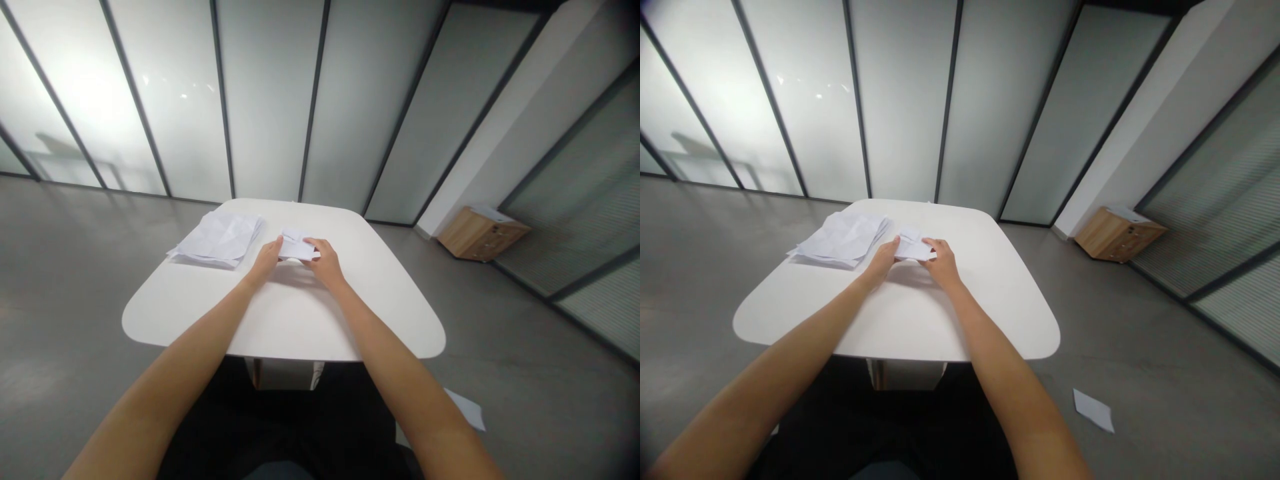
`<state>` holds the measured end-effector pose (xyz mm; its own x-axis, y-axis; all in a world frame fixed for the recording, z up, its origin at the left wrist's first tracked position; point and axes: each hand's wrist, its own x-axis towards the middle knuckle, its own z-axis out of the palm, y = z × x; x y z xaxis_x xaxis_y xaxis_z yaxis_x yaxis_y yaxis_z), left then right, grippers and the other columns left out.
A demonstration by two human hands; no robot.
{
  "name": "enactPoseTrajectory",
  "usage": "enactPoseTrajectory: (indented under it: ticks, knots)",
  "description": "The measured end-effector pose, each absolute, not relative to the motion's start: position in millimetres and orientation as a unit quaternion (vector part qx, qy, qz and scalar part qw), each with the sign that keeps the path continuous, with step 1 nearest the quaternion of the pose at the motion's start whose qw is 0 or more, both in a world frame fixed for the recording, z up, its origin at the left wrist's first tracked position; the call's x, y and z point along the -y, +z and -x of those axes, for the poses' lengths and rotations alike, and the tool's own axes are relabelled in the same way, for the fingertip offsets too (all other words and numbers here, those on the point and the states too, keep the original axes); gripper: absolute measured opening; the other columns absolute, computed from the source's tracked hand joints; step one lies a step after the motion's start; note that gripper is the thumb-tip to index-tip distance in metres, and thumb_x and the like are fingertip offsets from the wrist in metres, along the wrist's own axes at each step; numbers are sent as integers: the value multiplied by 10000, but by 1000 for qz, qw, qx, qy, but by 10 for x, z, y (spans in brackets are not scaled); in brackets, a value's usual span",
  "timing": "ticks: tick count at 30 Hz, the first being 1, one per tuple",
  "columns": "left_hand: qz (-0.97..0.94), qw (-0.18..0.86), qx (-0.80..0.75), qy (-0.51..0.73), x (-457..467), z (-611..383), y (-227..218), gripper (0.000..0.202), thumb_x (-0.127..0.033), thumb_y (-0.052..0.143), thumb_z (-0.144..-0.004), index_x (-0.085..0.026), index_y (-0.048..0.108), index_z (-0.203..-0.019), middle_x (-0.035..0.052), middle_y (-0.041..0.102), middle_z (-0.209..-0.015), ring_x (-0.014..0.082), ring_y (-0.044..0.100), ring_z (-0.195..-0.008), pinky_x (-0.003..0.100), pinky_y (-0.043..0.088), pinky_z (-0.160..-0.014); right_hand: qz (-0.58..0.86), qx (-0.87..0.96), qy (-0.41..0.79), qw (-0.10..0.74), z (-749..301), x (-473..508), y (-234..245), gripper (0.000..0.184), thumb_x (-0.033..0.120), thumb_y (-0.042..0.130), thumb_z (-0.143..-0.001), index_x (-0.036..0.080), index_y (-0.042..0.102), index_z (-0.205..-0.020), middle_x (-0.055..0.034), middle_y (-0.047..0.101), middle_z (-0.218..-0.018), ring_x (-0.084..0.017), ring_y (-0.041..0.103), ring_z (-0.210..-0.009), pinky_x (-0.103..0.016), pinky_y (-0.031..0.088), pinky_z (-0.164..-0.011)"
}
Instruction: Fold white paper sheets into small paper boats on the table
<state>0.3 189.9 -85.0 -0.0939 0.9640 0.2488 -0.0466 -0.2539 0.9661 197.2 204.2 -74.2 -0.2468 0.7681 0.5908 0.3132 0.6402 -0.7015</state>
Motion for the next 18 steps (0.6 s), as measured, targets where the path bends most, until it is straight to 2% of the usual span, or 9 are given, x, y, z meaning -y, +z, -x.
enactPoseTrajectory:
  ticks: [3, 6, 10, 12, 15, 18]
  knots:
    - [-534, 421, -426, 597, -1881, -11, -830, 607, -725, 558, -876, -149, 723, -977, 102, 716, -960, 225, 642, -898, 308, 513, -764, 368, 756, 236, 487, -1939, -2041, -778, 575, 406, 830, -744, 285, 689, -1288, -117, 500, -1313, -248, 578, -1078, -340, 618, -760]
    - [-549, 418, -415, 592, -1834, -24, -788, 617, -715, 536, -896, -155, 711, -1086, 127, 713, -1095, 250, 650, -1016, 324, 525, -853, 376, 754, 229, 489, -1920, -2058, -814, 603, 438, 836, -749, 275, 684, -1310, -129, 425, -1381, -270, 562, -1185, -376, 622, -852]
    - [-615, 394, -390, 561, -1747, -53, -739, 700, -702, 592, -870, -141, 633, -1288, 156, 685, -1253, 289, 641, -1117, 362, 525, -915, 382, 760, 201, 486, -1927, -2097, -834, 616, 407, 817, -781, 254, 658, -1356, -145, 437, -1406, -303, 511, -1310, -441, 556, -1030]
    - [-647, 375, -387, 539, -1716, -65, -735, 743, -671, 654, -843, -141, 583, -1358, 162, 676, -1285, 295, 650, -1113, 367, 528, -913, 390, 759, 199, 481, -1934, -2106, -832, 633, 450, 790, -809, 245, 636, -1387, -155, 448, -1421, -317, 491, -1348, -459, 523, -1076]
    - [-671, 333, -403, 526, -1704, -59, -741, 718, -631, 666, -854, -157, 563, -1384, 154, 670, -1307, 292, 651, -1139, 367, 521, -942, 392, 761, 206, 473, -1939, -2099, -820, 741, 595, 742, -819, 221, 588, -1440, -174, 460, -1448, -330, 464, -1386, -459, 499, -1101]
    - [-694, 271, -433, 506, -1717, -22, -737, 648, -637, 623, -881, -159, 606, -1318, 135, 688, -1270, 288, 652, -1129, 368, 509, -950, 394, 762, 206, 471, -1932, -2085, -807, 902, 709, 716, -782, 195, 517, -1495, -183, 483, -1471, -328, 460, -1400, -465, 430, -1162]
